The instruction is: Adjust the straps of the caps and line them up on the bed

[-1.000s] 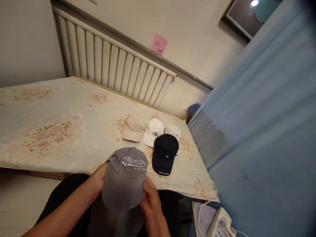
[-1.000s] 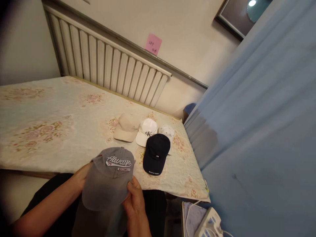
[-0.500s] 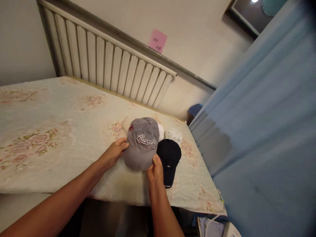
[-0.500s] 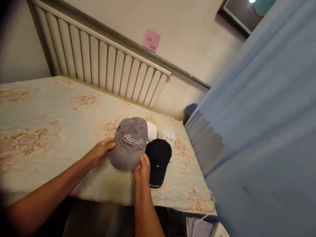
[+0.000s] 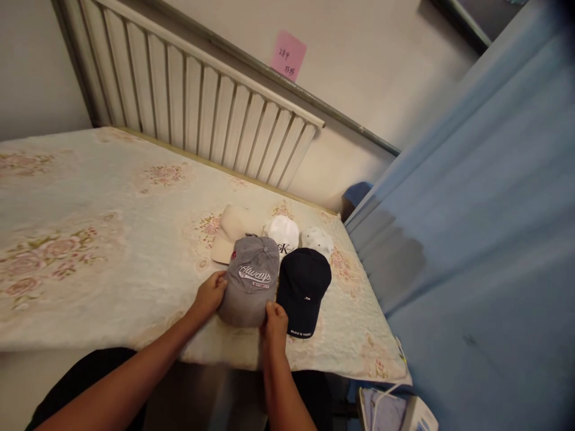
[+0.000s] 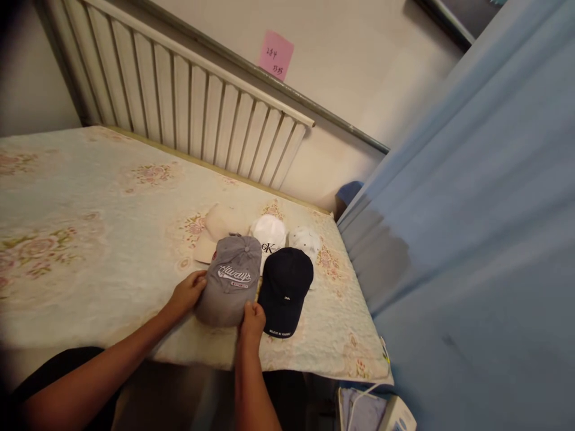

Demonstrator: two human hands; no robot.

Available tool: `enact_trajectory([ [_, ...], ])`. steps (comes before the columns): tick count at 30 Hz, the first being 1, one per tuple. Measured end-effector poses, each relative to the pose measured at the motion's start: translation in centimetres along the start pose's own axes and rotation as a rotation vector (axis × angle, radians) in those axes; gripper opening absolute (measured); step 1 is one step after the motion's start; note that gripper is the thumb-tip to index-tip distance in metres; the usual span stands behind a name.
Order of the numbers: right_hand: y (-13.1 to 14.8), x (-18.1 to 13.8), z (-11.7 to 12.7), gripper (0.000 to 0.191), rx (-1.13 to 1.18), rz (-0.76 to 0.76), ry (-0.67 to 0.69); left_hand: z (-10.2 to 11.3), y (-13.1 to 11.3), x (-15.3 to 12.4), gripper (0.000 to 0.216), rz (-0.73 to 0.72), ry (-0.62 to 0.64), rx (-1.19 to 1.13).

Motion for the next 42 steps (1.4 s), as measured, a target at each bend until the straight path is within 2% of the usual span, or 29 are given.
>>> enact_trajectory([
  [4, 1.3, -0.8, 0.9, 0.018, -0.180, 0.152, -0.068, 0.0, 1.3, -1.9, 0.047, -0.138, -0.053, 0.112],
  [8, 2.4, -2.4, 1.7, 0.017, -0.276, 0.273, -0.078, 0.7, 3.0, -4.3, 0.043, -0.356, -0.135, 0.338],
  [15, 3.1, -5.5, 3.4, 0.014, -0.341, 0.396, 0.022, 2.9, 5.3, -8.4, 0.035, -0.419, -0.130, 0.471],
  [21, 3.5, -7.8, 4.9, 0.013, -0.389, 0.420, 0.107, 4.1, 6.6, -11.2, 0.027, -0.456, -0.127, 0.457],
  [24, 4.2, -8.4, 5.2, 0.013, -0.388, 0.399, 0.117, 4.5, 5.4, -11.8, 0.024, -0.346, -0.086, 0.408],
  [26, 5.7, -8.6, 4.9, 0.014, -0.378, 0.397, 0.101, 4.7, 3.4, -12.3, 0.033, -0.255, -0.093, 0.334],
  [29, 9.6, -9.2, 3.8, 0.028, -0.394, 0.484, 0.079, 4.6, -0.8, -14.1, 0.056, -0.394, -0.156, 0.268],
  [33, 14.8, -10.3, 1.9, 0.058, -0.511, 0.807, 0.117, 4.1, -5.0, -16.7, 0.071, -0.614, -0.295, 0.406],
  [34, 15.5, -10.3, 1.6, 0.062, -0.537, 0.869, 0.130, 4.0, -5.5, -16.9, 0.073, -0.631, -0.311, 0.466],
  [36, 16.0, -9.9, 1.1, 0.067, -0.622, 0.892, 0.192, 3.8, -5.7, -16.8, 0.077, -0.577, -0.295, 0.606],
  [40, 14.7, -8.1, 0.6, 0.079, -0.863, 0.721, 0.383, 3.7, -4.6, -14.7, 0.087, -0.265, -0.170, 0.893],
  [42, 14.0, -7.6, 0.5, 0.081, -0.950, 0.706, 0.415, 3.8, -3.9, -13.9, 0.089, -0.206, -0.119, 0.959],
])
Point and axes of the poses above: each hand's wrist, its own x-axis towards the middle knuckle, its own z-axis out of the back of the hand, y = z × x, the point moved 2 cm from there along x, towards the middle knuckle, and after that the axes turned 13 degrees about z, right-handed, at the moved point
